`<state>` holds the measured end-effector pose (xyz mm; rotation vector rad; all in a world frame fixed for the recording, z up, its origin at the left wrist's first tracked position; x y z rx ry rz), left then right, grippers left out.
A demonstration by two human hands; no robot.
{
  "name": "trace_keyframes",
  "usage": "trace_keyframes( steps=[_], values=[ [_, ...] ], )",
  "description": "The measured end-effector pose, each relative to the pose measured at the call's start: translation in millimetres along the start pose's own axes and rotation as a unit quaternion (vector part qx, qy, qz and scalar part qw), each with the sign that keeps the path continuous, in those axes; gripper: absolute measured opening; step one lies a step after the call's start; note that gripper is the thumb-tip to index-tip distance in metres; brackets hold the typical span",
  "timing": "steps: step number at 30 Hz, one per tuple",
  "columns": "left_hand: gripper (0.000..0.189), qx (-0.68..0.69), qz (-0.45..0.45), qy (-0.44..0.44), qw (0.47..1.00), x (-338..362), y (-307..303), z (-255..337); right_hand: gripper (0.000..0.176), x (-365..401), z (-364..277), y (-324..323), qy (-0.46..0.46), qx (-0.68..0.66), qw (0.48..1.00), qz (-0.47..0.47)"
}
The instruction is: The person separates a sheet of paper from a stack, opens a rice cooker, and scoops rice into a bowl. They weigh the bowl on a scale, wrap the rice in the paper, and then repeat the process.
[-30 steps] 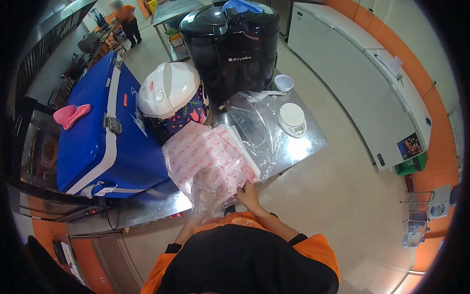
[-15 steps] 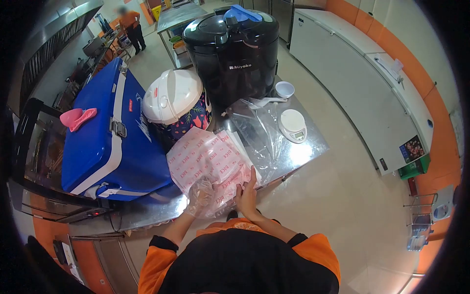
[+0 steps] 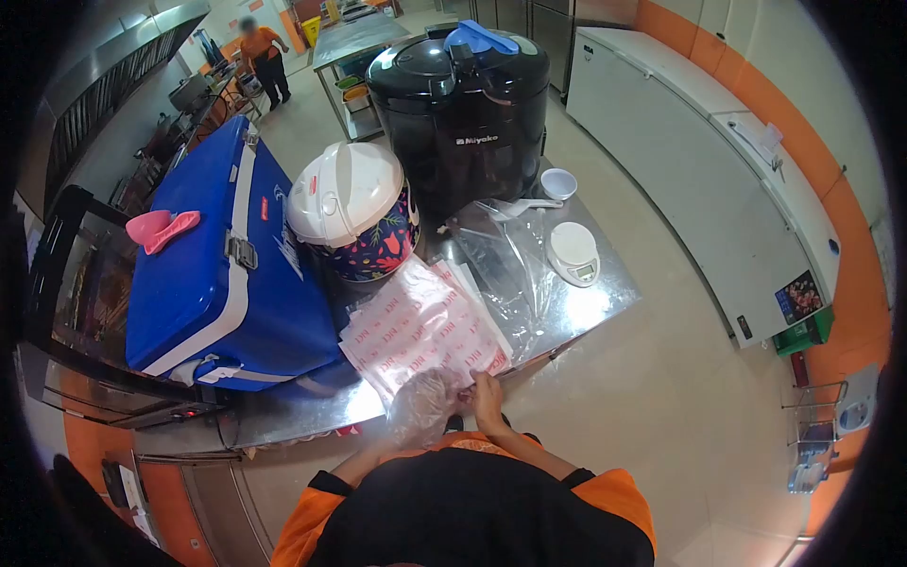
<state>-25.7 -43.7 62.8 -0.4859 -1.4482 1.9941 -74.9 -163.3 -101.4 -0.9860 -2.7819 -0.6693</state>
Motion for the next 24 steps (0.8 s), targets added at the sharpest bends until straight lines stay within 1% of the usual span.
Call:
trace_keyframes(
  steps=[2, 3, 4, 5, 6, 7, 8, 10, 11, 12, 14, 17, 18, 21, 22, 24],
  values=[
    [0.032, -0.033, -0.012, 0.087, 0.996, 8, -33, 24, 0.033, 12, -50, 20, -0.007, 0.16, 0.986, 0.042],
    [0.03, -0.048, -0.016, 0.131, 0.99, 13, -53, 37, 0.031, 12, -58, 23, -0.053, 0.201, 0.977, 0.04],
    [0.03, -0.035, -0.001, 0.147, 0.989, 21, -64, 36, 0.03, 11, -66, 26, -0.1, 0.241, 0.965, 0.037],
    [0.03, -0.011, 0.021, 0.135, 0.991, 32, -65, 26, 0.028, 10, -73, 31, -0.147, 0.279, 0.948, 0.033],
    [0.03, 0.019, 0.046, 0.126, 0.991, 45, -64, 12, 0.031, 7, -79, 37, -0.16, 0.288, 0.944, 0.035],
    [0.03, 0.096, 0.084, 0.037, 0.991, 55, -55, -13, 0.034, 4, -85, 42, -0.172, 0.296, 0.939, 0.039],
    [0.03, 0.181, 0.127, -0.047, 0.974, 67, -42, -39, 0.037, 0, -92, 49, -0.183, 0.305, 0.934, 0.044],
    [0.031, 0.337, 0.176, -0.198, 0.904, 81, -16, -80, 0.036, -11, -112, 67, -0.164, 0.32, 0.932, 0.034],
    [0.031, 0.395, 0.188, -0.25, 0.863, 88, -5, -92, 0.036, -16, -122, 76, -0.154, 0.329, 0.931, 0.029],
    [0.031, 0.439, 0.194, -0.284, 0.83, 92, 1, -102, 0.035, -20, -128, 84, -0.151, 0.298, 0.942, 0.027],
    [0.032, 0.507, 0.21, -0.323, 0.771, 102, 13, -112, 0.033, -30, -143, 104, -0.154, 0.235, 0.96, 0.017],
    [0.033, 0.578, 0.241, -0.363, 0.69, 113, 21, -123, 0.023, -11, -212, 144, -0.213, 0.213, 0.953, -0.028],
    [0.033, 0.595, 0.253, -0.373, 0.665, 116, 23, -125, 0.022, -11, -222, 149, -0.25, 0.216, 0.943, -0.036],
    [0.034, 0.63, 0.283, -0.396, 0.604, 118, 23, -134, 0.02, -6, -264, 169, -0.286, 0.283, 0.911, -0.091],
    [0.035, 0.642, 0.29, -0.403, 0.584, 116, 22, -138, 0.024, -4, -277, 178, -0.323, 0.274, 0.899, -0.114],
    [0.035, 0.663, 0.3, -0.419, 0.543, 107, 18, -148, 0.019, 6, -302, 196, -0.317, 0.281, 0.884, -0.197]
  ],
)
Point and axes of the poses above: each hand's wrist, its own x-axis away from the middle knuckle, its own y-axis out of the palm, z = x × y, the point moved 6 cm from there along -x, towards the middle knuckle, and after that the axes turned 11 degrees about -y, right-handed, at the moved point
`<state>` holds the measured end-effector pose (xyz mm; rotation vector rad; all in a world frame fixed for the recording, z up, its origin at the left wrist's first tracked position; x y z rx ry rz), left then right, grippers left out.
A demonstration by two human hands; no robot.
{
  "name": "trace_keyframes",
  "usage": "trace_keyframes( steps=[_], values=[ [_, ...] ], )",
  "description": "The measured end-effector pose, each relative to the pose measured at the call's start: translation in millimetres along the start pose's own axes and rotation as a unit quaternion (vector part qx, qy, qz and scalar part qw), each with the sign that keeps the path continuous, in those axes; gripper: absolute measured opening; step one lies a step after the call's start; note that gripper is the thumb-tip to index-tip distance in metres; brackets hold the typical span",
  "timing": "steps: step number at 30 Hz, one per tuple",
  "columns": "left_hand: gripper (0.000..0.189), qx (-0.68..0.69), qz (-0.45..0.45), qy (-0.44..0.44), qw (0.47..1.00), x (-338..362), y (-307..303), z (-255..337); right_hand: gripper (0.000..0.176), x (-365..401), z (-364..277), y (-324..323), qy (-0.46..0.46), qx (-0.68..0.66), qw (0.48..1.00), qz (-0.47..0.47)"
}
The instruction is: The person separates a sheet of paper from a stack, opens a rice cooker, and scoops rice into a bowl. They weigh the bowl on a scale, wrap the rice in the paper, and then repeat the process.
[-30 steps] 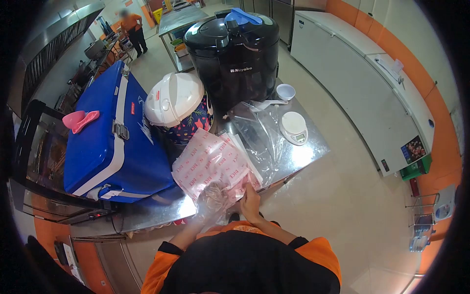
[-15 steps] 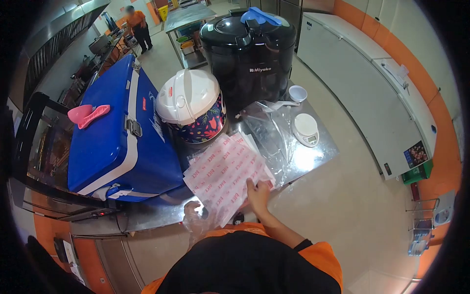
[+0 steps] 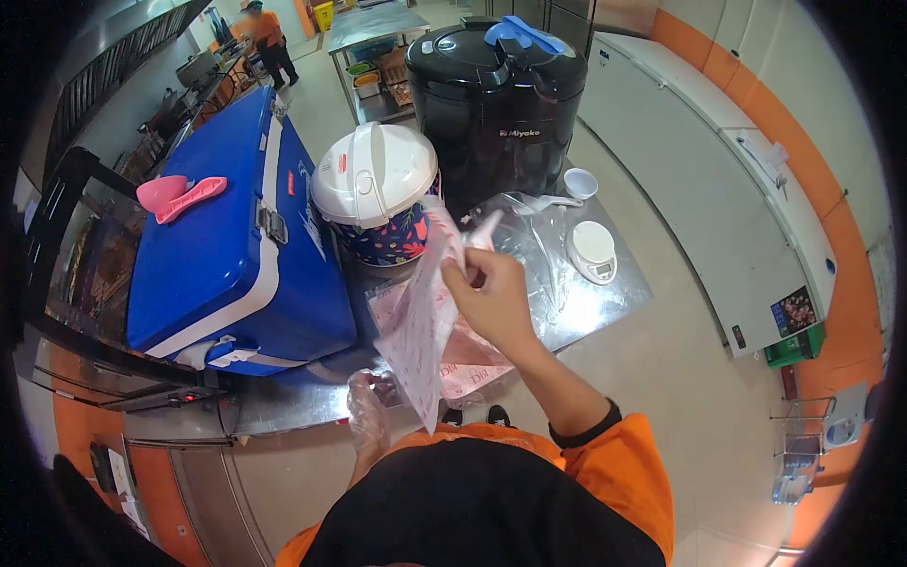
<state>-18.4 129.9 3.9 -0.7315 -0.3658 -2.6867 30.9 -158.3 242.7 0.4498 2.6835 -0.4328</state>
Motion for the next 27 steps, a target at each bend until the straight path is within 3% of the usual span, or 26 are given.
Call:
trace_keyframes(
  steps=[4, 6, 9, 10, 12, 15, 18, 21, 24, 25, 26, 27],
  values=[
    [0.039, 0.038, -0.084, -0.056, 0.994, -41, 16, -5, 0.014, -19, -62, -2, 0.003, -0.157, 0.976, -0.148],
    [0.043, 0.056, -0.158, -0.09, 0.982, -56, 25, -10, 0.017, -25, -92, -13, -0.007, -0.223, 0.962, -0.156],
    [0.056, 0.183, -0.394, -0.197, 0.879, -14, 89, 29, 0.02, -31, -95, -30, -0.006, -0.262, 0.95, -0.171],
    [0.071, 0.118, -0.357, -0.108, 0.92, -58, 73, 7, 0.019, -32, -90, -36, -0.006, -0.263, 0.951, -0.165],
    [0.073, 0.084, -0.252, -0.014, 0.964, -92, 58, -7, 0.018, -34, -66, -43, 0.024, -0.276, 0.946, -0.167],
    [0.075, 0.241, -0.14, -0.02, 0.96, -83, 50, 4, 0.021, -31, 10, -39, 0.07, -0.271, 0.941, -0.19],
    [0.078, 0.305, -0.086, -0.007, 0.948, -85, 39, 7, 0.022, -14, 120, -32, 0.125, -0.209, 0.942, -0.229],
    [0.08, 0.279, -0.146, -0.052, 0.948, -88, 45, -2, 0.026, 18, 217, -20, 0.206, -0.12, 0.931, -0.278],
    [0.084, 0.119, -0.301, -0.154, 0.934, -80, 59, -22, 0.035, 38, 280, -5, 0.131, -0.063, 0.951, -0.271],
    [0.085, 0.064, -0.349, -0.186, 0.916, -70, 65, -26, 0.036, 40, 281, -8, 0.116, 0.016, 0.962, -0.248],
    [0.073, 0.031, -0.305, -0.148, 0.94, -68, 69, -26, 0.037, 40, 282, -6, 0.098, 0.094, 0.965, -0.222],
    [0.074, -0.006, -0.263, -0.141, 0.954, -56, 71, -21, 0.039, 42, 280, -4, 0.08, 0.17, 0.963, -0.195]
  ],
)
Point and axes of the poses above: each hand's wrist, its own x-axis away from the middle knuckle, its own y-axis out of the palm, z = x × y, the point moved 6 cm from there along -x, towards the middle knuckle, and after that the axes turned 11 degrees about -y, right-handed, at the moved point
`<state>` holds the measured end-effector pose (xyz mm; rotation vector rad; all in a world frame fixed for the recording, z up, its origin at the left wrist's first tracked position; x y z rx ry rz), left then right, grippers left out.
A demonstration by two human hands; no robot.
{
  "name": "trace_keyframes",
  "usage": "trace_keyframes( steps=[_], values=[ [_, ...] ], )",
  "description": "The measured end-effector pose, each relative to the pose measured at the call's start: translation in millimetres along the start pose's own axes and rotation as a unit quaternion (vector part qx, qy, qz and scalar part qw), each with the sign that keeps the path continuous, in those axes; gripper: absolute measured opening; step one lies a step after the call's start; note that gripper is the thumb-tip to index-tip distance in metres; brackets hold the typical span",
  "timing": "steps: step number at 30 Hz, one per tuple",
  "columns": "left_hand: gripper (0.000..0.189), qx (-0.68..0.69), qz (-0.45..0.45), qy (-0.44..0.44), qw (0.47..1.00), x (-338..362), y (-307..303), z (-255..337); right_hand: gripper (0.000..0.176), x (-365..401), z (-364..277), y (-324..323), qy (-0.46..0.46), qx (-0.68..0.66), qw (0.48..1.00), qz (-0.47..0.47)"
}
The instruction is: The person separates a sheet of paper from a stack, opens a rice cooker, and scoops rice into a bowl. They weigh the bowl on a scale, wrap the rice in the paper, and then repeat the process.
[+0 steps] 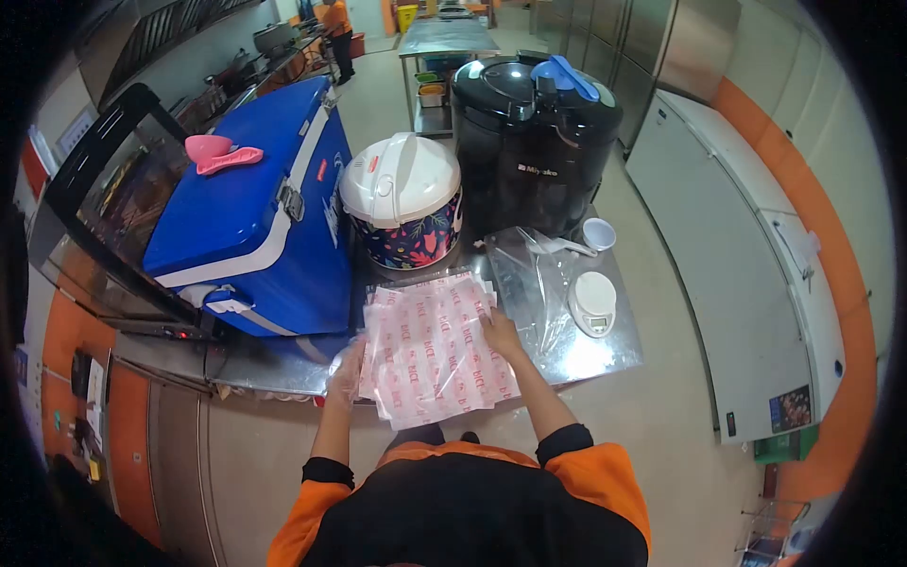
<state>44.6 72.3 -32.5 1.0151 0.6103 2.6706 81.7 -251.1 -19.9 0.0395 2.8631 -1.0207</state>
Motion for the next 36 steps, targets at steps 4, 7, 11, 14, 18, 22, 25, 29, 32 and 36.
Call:
trace_keyframes(
  steps=[4, 7, 11, 14, 18, 22, 25, 29, 32, 36],
  values=[
    [0.074, -0.146, 0.128, -0.016, 0.981, 15, 8, 2, 0.043, 5, -3, 4, 0.117, 0.036, 0.992, 0.014],
    [0.043, -0.418, 0.228, 0.027, 0.879, -29, -35, -10, 0.058, 12, -10, 6, 0.069, -0.013, 0.993, 0.094],
    [0.02, -0.291, 0.236, 0.333, 0.865, 30, 23, 48, 0.072, 13, -64, -35, -0.138, -0.179, 0.955, 0.191],
    [0.021, -0.238, 0.207, 0.327, 0.891, 70, 44, 80, 0.059, 13, -117, -62, -0.156, -0.344, 0.916, 0.132],
    [0.019, -0.387, 0.304, 0.524, 0.695, 47, 12, 64, 0.023, 2, -96, -51, -0.167, -0.308, 0.933, 0.079],
    [0.02, -0.149, 0.227, 0.446, 0.853, 35, 17, 75, 0.026, 1, -111, -56, -0.167, -0.3, 0.932, 0.117],
    [0.022, -0.332, 0.301, 0.477, 0.756, 54, 44, 101, 0.016, -7, -85, -41, -0.11, -0.284, 0.948, 0.089],
    [0.028, -0.316, 0.334, 0.397, 0.794, 44, 43, 94, 0.018, 0, -86, -32, -0.118, -0.331, 0.918, 0.181],
    [0.028, -0.188, 0.287, 0.428, 0.836, 38, 34, 75, 0.023, 12, -98, -34, -0.119, -0.337, 0.908, 0.218],
    [0.027, -0.37, 0.251, 0.458, 0.769, 22, 14, 62, 0.025, 16, -91, -29, -0.146, -0.282, 0.933, 0.171]
  ],
)
Point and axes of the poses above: each hand's wrist, its own x-axis away from the middle knuckle, its own y-axis out of the palm, z = x × y, the point moved 6 cm from there along -x, towards the middle knuckle, and after that the axes turned 11 degrees about -y, right-handed, at the moved point
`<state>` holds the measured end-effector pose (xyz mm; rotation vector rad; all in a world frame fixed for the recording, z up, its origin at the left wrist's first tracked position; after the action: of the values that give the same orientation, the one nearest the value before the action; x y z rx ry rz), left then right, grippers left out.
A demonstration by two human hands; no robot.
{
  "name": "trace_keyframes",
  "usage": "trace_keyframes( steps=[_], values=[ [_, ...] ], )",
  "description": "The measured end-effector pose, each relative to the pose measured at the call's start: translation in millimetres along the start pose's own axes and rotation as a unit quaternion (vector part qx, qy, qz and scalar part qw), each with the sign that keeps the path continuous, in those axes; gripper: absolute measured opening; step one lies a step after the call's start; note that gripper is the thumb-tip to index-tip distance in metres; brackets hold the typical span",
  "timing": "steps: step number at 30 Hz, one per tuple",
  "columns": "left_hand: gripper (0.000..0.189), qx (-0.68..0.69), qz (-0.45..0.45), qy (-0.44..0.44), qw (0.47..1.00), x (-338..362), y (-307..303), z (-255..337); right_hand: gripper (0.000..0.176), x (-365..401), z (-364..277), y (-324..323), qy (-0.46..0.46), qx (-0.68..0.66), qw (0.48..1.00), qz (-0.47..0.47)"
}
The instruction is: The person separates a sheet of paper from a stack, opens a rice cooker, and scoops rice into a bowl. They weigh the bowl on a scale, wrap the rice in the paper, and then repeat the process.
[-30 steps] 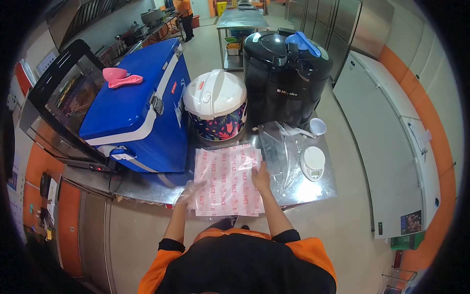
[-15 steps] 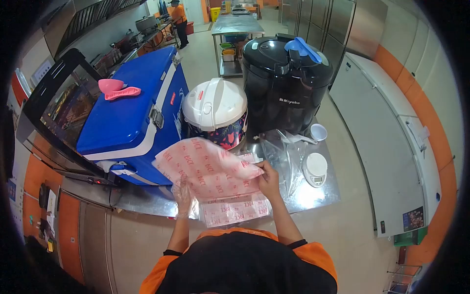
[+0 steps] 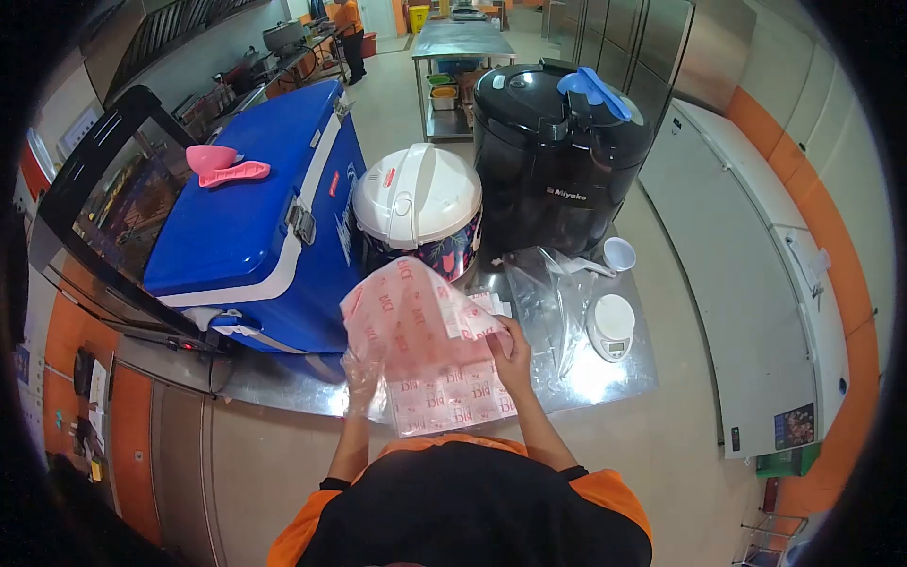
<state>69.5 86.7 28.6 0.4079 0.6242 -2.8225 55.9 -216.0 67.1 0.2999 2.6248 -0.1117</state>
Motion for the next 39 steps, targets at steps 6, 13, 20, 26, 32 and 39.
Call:
trace_keyframes(
  steps=[6, 13, 20, 26, 32, 39],
  values=[
    [0.031, 0.129, -0.054, -0.146, 0.979, 1, 10, 2, 0.021, 4, 33, -7, 0.027, -0.003, 1.0, 0.013],
    [0.032, 0.137, -0.019, -0.372, 0.918, -24, -18, 50, 0.039, -20, -7, -16, 0.203, -0.11, 0.97, -0.079],
    [0.032, 0.011, -0.254, -0.381, 0.889, -4, 6, 41, 0.057, 14, 58, -25, 0.214, 0.137, 0.934, -0.25],
    [0.025, -0.16, -0.198, -0.184, 0.949, 15, 42, -22, 0.039, 43, 92, -23, 0.243, 0.159, 0.949, -0.125],
    [0.026, -0.096, 0.095, -0.032, 0.99, 16, 19, 46, 0.022, 9, -18, 7, 0.006, 0.208, 0.978, -0.026],
    [0.047, 0.234, 0.082, 0.02, 0.969, 24, 28, 76, 0.047, 33, -4, 23, -0.119, 0.117, 0.983, 0.079]
  ],
)
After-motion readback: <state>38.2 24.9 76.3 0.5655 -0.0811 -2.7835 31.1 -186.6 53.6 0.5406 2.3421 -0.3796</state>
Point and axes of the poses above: each hand's wrist, its own x-axis away from the middle knuckle, its own y-axis out of the palm, z = x × y, the point moved 6 cm from there along -x, towards the middle knuckle, and after that the axes turned 11 degrees about -y, right-handed, at the moved point
